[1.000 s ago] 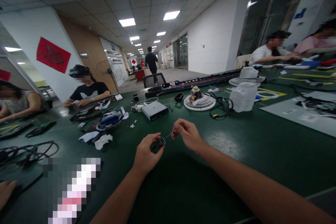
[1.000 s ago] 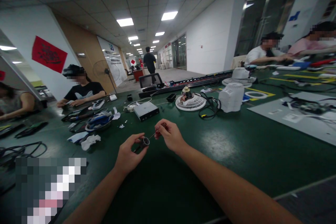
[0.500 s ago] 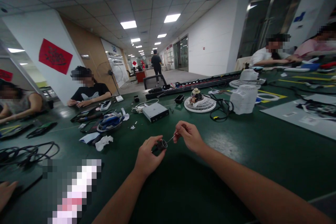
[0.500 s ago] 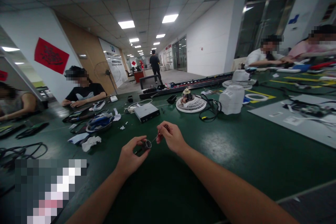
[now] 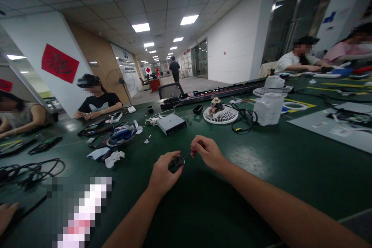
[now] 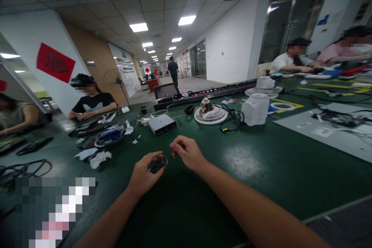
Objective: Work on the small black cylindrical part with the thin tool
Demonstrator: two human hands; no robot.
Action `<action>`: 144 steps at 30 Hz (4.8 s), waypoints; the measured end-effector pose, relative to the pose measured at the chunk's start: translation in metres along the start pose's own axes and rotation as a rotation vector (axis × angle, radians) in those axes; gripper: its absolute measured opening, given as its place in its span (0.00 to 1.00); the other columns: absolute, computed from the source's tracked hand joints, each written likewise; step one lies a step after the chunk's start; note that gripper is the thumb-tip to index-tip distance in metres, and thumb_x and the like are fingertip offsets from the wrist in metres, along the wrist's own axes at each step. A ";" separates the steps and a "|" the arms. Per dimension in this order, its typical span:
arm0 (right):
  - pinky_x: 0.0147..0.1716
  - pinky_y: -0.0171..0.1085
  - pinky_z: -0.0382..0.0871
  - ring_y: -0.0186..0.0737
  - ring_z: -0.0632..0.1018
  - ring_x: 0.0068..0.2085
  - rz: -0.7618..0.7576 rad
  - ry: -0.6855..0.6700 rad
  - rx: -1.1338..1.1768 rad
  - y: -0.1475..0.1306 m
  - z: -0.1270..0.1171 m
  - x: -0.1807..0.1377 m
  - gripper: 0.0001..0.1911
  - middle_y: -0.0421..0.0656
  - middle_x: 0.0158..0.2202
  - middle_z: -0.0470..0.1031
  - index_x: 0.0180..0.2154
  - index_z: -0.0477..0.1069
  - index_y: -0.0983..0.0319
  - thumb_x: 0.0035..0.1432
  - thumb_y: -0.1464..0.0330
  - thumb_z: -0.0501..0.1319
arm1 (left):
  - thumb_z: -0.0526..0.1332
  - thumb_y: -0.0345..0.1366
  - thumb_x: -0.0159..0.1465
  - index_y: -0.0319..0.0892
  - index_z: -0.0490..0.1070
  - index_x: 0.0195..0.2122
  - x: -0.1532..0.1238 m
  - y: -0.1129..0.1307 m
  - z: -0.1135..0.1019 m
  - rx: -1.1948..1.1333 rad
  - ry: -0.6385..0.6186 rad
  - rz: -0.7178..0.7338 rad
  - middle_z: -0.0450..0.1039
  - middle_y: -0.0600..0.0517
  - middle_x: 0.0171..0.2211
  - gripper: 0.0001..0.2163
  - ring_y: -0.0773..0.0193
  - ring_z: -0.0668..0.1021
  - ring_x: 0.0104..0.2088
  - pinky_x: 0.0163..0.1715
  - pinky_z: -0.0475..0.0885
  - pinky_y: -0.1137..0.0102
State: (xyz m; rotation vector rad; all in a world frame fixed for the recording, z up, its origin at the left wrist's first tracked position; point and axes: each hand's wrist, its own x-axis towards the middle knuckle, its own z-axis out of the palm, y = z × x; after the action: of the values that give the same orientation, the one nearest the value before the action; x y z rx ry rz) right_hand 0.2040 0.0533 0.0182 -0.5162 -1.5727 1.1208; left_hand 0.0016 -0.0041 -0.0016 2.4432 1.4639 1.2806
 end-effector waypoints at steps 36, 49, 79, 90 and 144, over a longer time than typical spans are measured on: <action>0.22 0.34 0.57 0.38 0.73 0.24 0.180 -0.364 -1.040 -0.006 -0.015 0.001 0.10 0.41 0.22 0.75 0.24 0.77 0.59 0.47 0.63 0.73 | 0.66 0.27 0.56 0.45 0.71 0.53 0.002 0.001 -0.002 0.124 0.017 -0.063 0.79 0.49 0.44 0.23 0.54 0.80 0.44 0.44 0.76 0.57; 0.28 0.33 0.64 0.37 0.76 0.29 0.175 -0.273 -0.697 -0.010 -0.003 0.004 0.06 0.38 0.26 0.78 0.31 0.82 0.58 0.48 0.65 0.73 | 0.67 0.28 0.56 0.46 0.71 0.53 0.002 0.002 -0.002 0.088 -0.015 -0.028 0.79 0.50 0.44 0.23 0.55 0.80 0.43 0.43 0.76 0.58; 0.34 0.37 0.62 0.41 0.73 0.36 -0.094 -0.251 -0.856 -0.013 0.000 0.002 0.06 0.40 0.28 0.77 0.29 0.80 0.59 0.52 0.65 0.73 | 0.65 0.29 0.61 0.45 0.65 0.57 -0.001 0.011 -0.006 -0.049 -0.027 0.169 0.76 0.47 0.46 0.23 0.57 0.80 0.46 0.46 0.77 0.62; 0.39 0.40 0.66 0.42 0.74 0.36 -0.095 -0.100 -0.849 -0.023 -0.003 0.000 0.07 0.44 0.31 0.76 0.39 0.77 0.64 0.58 0.69 0.64 | 0.64 0.27 0.59 0.44 0.69 0.54 0.003 0.011 -0.006 0.034 0.060 0.168 0.78 0.48 0.44 0.21 0.57 0.80 0.44 0.45 0.76 0.61; 0.39 0.39 0.65 0.41 0.72 0.37 -0.324 0.101 -0.569 -0.024 -0.001 -0.004 0.10 0.43 0.33 0.69 0.35 0.69 0.60 0.69 0.65 0.53 | 0.66 0.28 0.57 0.45 0.70 0.54 0.003 0.000 0.000 0.017 0.070 -0.107 0.78 0.49 0.44 0.23 0.58 0.80 0.40 0.44 0.76 0.58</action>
State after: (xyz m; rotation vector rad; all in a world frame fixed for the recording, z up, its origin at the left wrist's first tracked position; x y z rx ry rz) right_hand 0.2117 0.0397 0.0367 -0.6476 -1.8054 0.3873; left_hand 0.0022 -0.0020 0.0008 2.3168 1.6048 1.3499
